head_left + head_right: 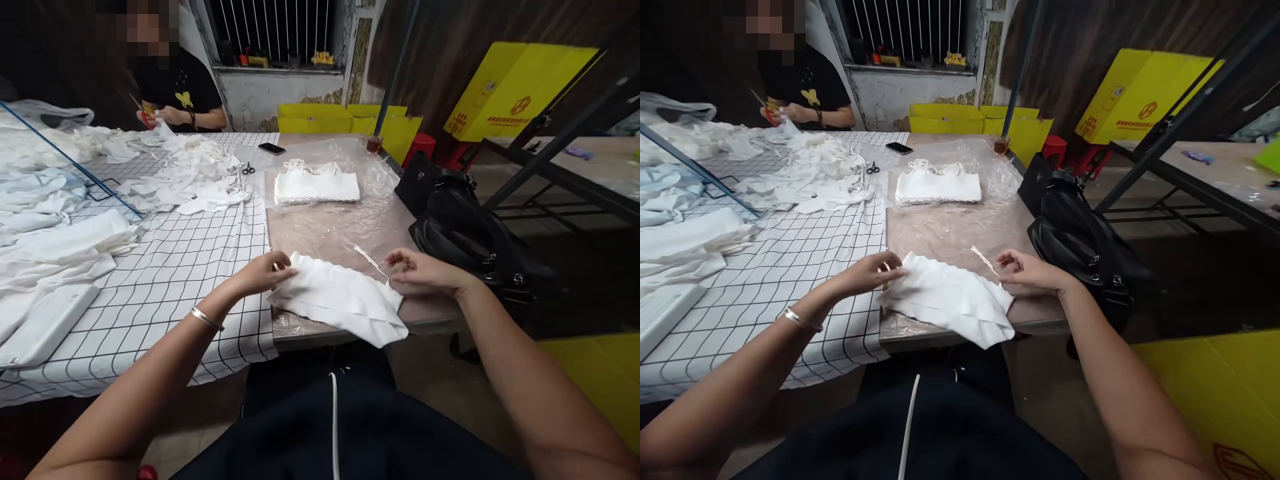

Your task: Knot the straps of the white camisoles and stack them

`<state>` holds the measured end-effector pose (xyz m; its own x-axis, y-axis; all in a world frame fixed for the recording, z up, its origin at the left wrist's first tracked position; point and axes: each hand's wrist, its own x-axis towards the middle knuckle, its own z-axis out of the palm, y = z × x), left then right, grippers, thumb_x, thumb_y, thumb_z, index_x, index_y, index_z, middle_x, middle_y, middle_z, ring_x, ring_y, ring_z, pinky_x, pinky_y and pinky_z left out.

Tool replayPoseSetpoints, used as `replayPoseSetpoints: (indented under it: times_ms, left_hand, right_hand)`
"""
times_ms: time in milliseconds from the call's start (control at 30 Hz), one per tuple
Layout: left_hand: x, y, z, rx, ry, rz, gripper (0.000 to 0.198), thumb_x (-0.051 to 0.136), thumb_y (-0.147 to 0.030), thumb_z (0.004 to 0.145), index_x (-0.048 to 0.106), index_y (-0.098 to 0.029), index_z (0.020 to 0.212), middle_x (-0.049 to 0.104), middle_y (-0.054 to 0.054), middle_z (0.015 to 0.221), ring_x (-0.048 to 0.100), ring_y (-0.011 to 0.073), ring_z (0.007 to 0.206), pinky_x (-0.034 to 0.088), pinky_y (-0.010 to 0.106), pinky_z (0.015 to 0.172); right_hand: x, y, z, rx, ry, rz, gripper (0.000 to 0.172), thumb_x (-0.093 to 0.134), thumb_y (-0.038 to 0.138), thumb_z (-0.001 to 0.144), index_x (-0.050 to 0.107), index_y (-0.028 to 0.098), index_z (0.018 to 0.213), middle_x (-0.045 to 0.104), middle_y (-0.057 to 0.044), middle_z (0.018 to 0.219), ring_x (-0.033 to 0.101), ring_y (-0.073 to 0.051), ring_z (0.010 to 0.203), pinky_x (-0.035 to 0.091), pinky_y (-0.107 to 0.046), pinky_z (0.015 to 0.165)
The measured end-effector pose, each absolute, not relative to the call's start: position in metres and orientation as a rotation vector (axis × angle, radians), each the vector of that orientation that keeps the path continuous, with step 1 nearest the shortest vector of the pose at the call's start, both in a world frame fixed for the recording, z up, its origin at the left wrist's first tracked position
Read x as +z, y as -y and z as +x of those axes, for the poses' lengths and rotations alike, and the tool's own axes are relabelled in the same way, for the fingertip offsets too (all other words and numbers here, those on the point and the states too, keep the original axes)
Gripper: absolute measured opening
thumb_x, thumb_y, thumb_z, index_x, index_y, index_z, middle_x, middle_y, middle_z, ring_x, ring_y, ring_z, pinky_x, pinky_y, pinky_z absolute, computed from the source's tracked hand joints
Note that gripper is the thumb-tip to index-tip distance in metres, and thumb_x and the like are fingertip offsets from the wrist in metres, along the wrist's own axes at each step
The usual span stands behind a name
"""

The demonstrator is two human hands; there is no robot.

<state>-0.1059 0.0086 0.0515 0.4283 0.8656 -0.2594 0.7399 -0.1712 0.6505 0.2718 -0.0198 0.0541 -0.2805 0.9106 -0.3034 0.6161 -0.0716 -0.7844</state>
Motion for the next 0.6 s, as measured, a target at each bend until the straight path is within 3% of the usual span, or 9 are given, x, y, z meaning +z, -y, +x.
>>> replayPoseSetpoints:
  times_ms: [100, 200, 300, 333, 400, 533, 600]
  left_hand:
    - [0.038, -0.024, -0.1, 0.305, -1.594, 1.98, 0.04, 0.053, -0.053, 0.083, 0.061, -0.018, 0.101, 0.067, 0.012, 0.108, 0.063, 0.0235, 0.089, 0.047, 0.03, 0.071]
    - [0.026, -0.039, -0.081, 0.122, -1.696, 2.032, 0.038, 0.066, -0.046, 0.077, 0.061, -0.018, 0.103, 0.068, 0.012, 0.106, 0.063, 0.0261, 0.089, 0.046, 0.031, 0.072]
    - [0.028, -0.049, -0.06, 0.073, -1.643, 2.142, 0.015, 0.066, -0.025, 0.076, 0.064, -0.017, 0.088, 0.069, 0.009, 0.092, 0.062, 0.0244, 0.085, 0.045, 0.032, 0.073]
    - [0.034, -0.052, -0.055, 0.161, -1.549, 2.208, 0.006, 0.062, -0.018, 0.077, 0.064, -0.017, 0.083, 0.068, 0.007, 0.089, 0.062, 0.0224, 0.083, 0.045, 0.031, 0.074]
    - [0.055, -0.057, -0.049, 0.476, -1.331, 2.341, 0.012, 0.055, -0.008, 0.077, 0.063, -0.017, 0.076, 0.065, 0.005, 0.087, 0.06, 0.019, 0.084, 0.046, 0.031, 0.078]
    - [0.109, -0.052, -0.049, 1.312, -1.239, 2.241, 0.012, 0.054, -0.011, 0.084, 0.062, -0.018, 0.091, 0.059, 0.005, 0.097, 0.058, 0.0178, 0.09, 0.047, 0.032, 0.081]
    - [0.126, -0.04, -0.047, 1.605, -1.228, 2.055, 0.018, 0.053, -0.021, 0.091, 0.056, -0.022, 0.109, 0.056, 0.005, 0.103, 0.058, 0.017, 0.094, 0.048, 0.03, 0.079]
  right_hand:
    - [0.051, 0.011, 0.267, 1.125, 1.688, -1.626, 0.046, 0.076, 0.044, 0.063, 0.061, 0.019, 0.098, 0.061, -0.005, 0.096, 0.052, -0.013, 0.073, 0.047, -0.028, 0.069]
    - [0.043, 0.0, 0.239, 1.106, 1.699, -1.606, 0.039, 0.075, 0.044, 0.063, 0.061, 0.018, 0.088, 0.059, -0.001, 0.083, 0.046, -0.011, 0.064, 0.043, -0.027, 0.061]
    - [0.036, -0.01, 0.196, 1.092, 1.738, -1.454, 0.044, 0.078, 0.037, 0.061, 0.061, 0.019, 0.097, 0.061, -0.004, 0.097, 0.049, -0.012, 0.07, 0.045, -0.027, 0.063]
    - [0.036, -0.016, 0.182, 1.088, 1.751, -1.396, 0.051, 0.08, 0.034, 0.058, 0.06, 0.021, 0.103, 0.061, -0.004, 0.105, 0.051, -0.013, 0.074, 0.046, -0.027, 0.065]
    - [0.047, -0.03, 0.156, 1.136, 1.809, -1.312, 0.057, 0.083, 0.027, 0.057, 0.06, 0.022, 0.109, 0.061, -0.005, 0.108, 0.054, -0.015, 0.079, 0.048, -0.027, 0.067]
    - [0.112, -0.061, 0.123, 1.15, 1.782, -1.308, 0.011, 0.069, 0.025, 0.079, 0.063, 0.018, 0.084, 0.06, -0.004, 0.078, 0.055, -0.016, 0.068, 0.05, -0.03, 0.061]
    - [0.157, -0.069, 0.112, 1.073, 1.634, -1.267, 0.004, 0.063, 0.017, 0.084, 0.062, 0.016, 0.088, 0.059, -0.004, 0.079, 0.056, -0.015, 0.069, 0.052, -0.03, 0.064]
